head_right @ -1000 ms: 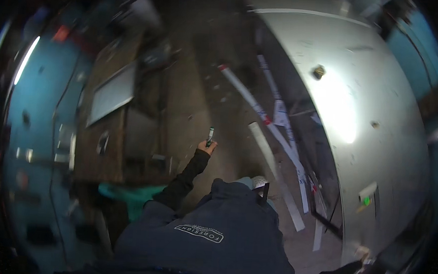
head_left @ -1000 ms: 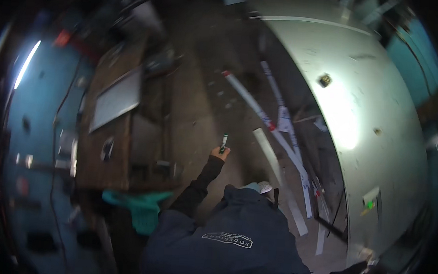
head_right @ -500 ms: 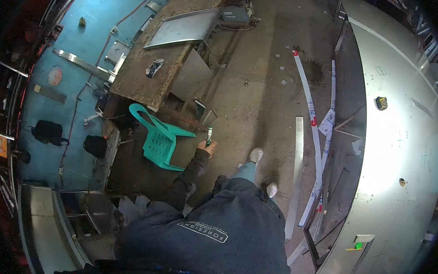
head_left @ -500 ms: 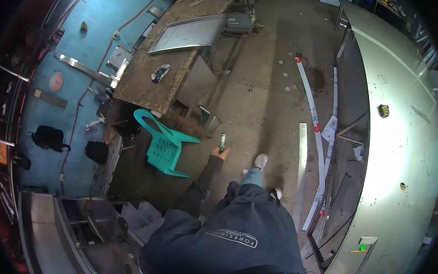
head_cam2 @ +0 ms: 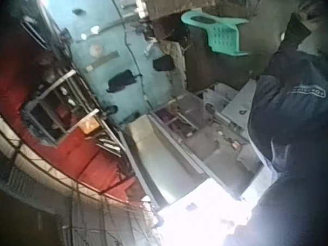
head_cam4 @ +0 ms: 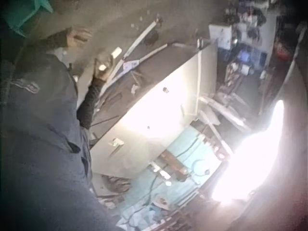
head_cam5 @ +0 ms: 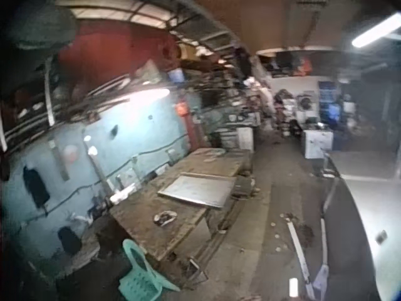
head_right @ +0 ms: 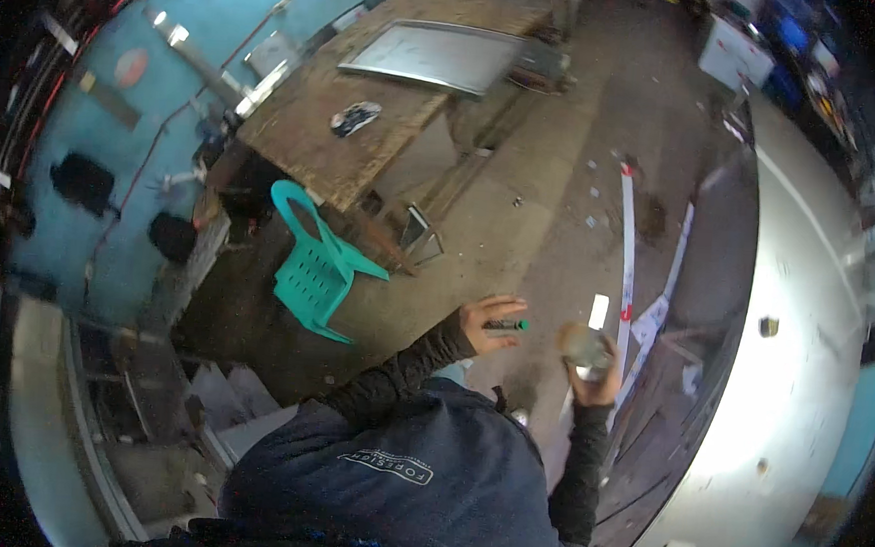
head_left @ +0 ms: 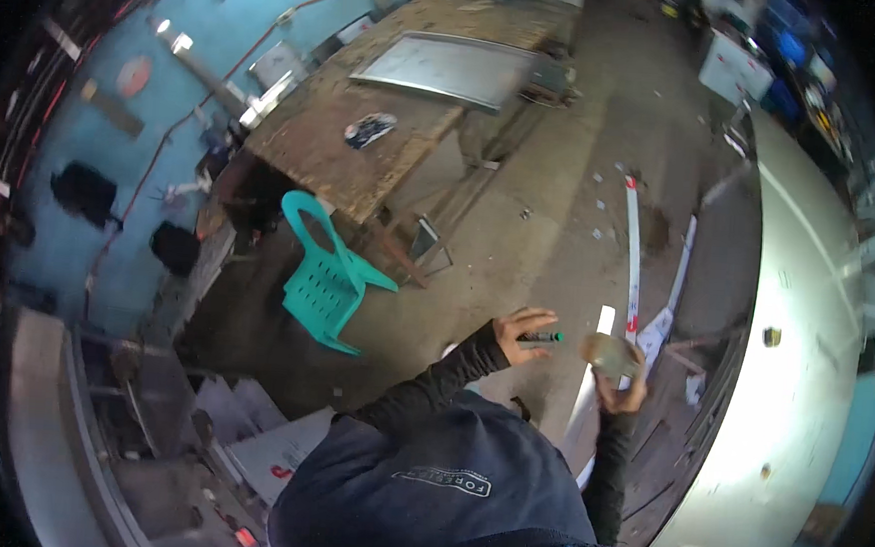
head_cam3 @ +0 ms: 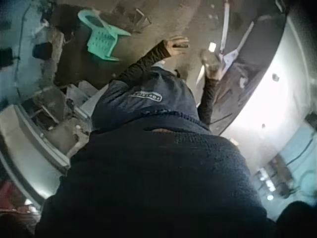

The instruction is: The person measures and marks a metal sheet using a measuring tape, pencil, and marker in a workshop environment.

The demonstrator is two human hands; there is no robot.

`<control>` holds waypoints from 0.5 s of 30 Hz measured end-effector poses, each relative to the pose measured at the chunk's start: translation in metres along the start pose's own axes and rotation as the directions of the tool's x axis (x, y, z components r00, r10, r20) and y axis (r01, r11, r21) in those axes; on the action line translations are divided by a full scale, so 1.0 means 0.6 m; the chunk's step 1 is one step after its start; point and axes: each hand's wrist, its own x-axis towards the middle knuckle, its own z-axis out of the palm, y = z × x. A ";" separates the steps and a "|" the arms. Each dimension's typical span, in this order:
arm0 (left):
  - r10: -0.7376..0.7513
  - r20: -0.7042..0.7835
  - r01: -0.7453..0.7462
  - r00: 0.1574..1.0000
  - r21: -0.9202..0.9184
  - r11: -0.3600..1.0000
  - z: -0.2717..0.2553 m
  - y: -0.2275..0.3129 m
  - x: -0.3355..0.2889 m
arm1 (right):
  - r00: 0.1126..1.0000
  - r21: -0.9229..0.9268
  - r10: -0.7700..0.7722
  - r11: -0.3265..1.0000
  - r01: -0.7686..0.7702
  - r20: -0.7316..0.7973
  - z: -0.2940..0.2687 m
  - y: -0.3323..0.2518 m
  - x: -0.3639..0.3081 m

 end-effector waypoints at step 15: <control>-0.560 -0.551 0.594 0.618 -0.139 0.793 -0.333 -0.256 -0.105 | 0.173 0.481 -0.489 0.872 0.089 0.855 0.642 -0.189 0.415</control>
